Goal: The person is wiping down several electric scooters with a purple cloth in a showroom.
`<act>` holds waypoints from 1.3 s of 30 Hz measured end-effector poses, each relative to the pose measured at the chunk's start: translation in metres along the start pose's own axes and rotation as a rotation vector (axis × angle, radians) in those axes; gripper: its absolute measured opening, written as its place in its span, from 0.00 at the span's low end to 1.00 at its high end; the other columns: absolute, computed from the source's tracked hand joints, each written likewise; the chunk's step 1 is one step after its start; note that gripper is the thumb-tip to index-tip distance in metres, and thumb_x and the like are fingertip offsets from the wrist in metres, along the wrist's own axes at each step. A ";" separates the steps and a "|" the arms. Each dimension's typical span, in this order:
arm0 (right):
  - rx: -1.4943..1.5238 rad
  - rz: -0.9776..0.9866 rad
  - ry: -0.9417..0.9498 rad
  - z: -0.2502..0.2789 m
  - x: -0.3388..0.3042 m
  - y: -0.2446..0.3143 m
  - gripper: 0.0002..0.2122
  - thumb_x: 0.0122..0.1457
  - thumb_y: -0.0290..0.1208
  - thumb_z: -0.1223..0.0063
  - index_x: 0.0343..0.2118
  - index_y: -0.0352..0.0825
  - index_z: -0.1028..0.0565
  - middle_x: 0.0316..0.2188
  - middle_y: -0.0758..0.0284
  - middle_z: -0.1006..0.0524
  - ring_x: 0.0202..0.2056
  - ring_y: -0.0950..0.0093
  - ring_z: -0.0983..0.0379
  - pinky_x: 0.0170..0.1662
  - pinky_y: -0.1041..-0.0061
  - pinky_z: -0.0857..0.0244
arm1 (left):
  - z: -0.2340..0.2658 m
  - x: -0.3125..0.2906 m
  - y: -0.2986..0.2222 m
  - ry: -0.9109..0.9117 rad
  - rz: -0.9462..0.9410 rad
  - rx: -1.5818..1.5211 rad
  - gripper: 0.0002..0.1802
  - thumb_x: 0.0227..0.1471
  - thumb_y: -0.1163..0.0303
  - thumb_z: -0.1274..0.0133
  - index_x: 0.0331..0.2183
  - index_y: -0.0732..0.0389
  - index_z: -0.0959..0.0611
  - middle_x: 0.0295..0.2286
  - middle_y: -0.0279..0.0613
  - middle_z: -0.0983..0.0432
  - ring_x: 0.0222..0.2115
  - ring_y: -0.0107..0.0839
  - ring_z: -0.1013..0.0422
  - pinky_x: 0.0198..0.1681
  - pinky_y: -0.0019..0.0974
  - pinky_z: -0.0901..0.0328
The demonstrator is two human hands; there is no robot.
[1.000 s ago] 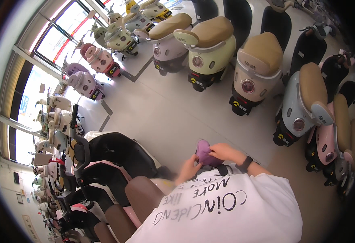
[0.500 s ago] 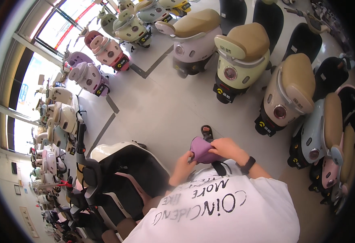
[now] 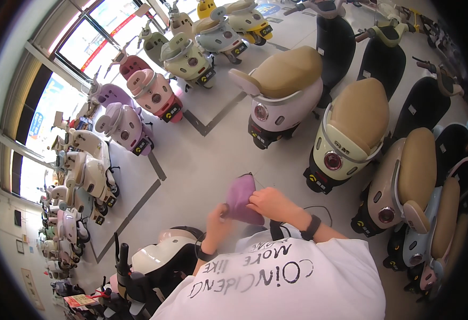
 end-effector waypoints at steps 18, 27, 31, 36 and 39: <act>0.179 -0.225 -0.104 -0.015 0.169 -0.066 0.25 0.48 0.32 0.47 0.50 0.37 0.41 0.26 0.63 0.26 0.28 0.62 0.30 0.32 0.67 0.37 | 0.087 0.165 0.115 -0.060 0.378 -0.670 0.20 0.40 0.86 0.63 0.39 0.66 0.29 0.27 0.41 0.27 0.29 0.25 0.32 0.32 0.25 0.38; 0.169 -0.203 -0.068 -0.024 0.275 -0.071 0.12 0.46 0.30 0.49 0.32 0.29 0.33 0.20 0.56 0.30 0.24 0.57 0.33 0.27 0.64 0.41 | 0.104 0.229 0.143 0.038 0.111 -0.628 0.23 0.36 0.85 0.64 0.39 0.68 0.26 0.22 0.43 0.27 0.21 0.25 0.34 0.27 0.26 0.38; 0.121 -0.230 -0.093 -0.008 0.314 -0.092 0.08 0.47 0.30 0.50 0.26 0.30 0.33 0.20 0.57 0.30 0.24 0.59 0.33 0.27 0.65 0.41 | 0.124 0.296 0.122 0.183 -0.079 -0.441 0.21 0.35 0.83 0.63 0.35 0.66 0.24 0.19 0.47 0.30 0.17 0.29 0.36 0.24 0.29 0.39; 0.177 -0.233 -0.196 0.003 0.349 -0.130 0.06 0.46 0.29 0.50 0.22 0.34 0.33 0.16 0.61 0.31 0.22 0.60 0.35 0.26 0.65 0.41 | 0.122 0.352 0.127 0.268 -0.083 -0.395 0.21 0.35 0.82 0.62 0.36 0.65 0.24 0.19 0.51 0.31 0.17 0.37 0.36 0.24 0.30 0.38; 0.154 -0.275 -0.166 0.008 0.374 -0.160 0.06 0.44 0.29 0.49 0.23 0.33 0.31 0.18 0.60 0.30 0.24 0.59 0.34 0.27 0.65 0.42 | 0.113 0.390 0.147 0.367 0.097 -0.379 0.21 0.35 0.82 0.62 0.36 0.65 0.24 0.20 0.51 0.30 0.17 0.39 0.36 0.24 0.31 0.38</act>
Point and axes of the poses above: each hand's wrist, its own x-axis towards the middle knuckle, its own z-axis out of the back of the hand, y = z × x, the point moved 9 cm from there along x, towards the middle knuckle
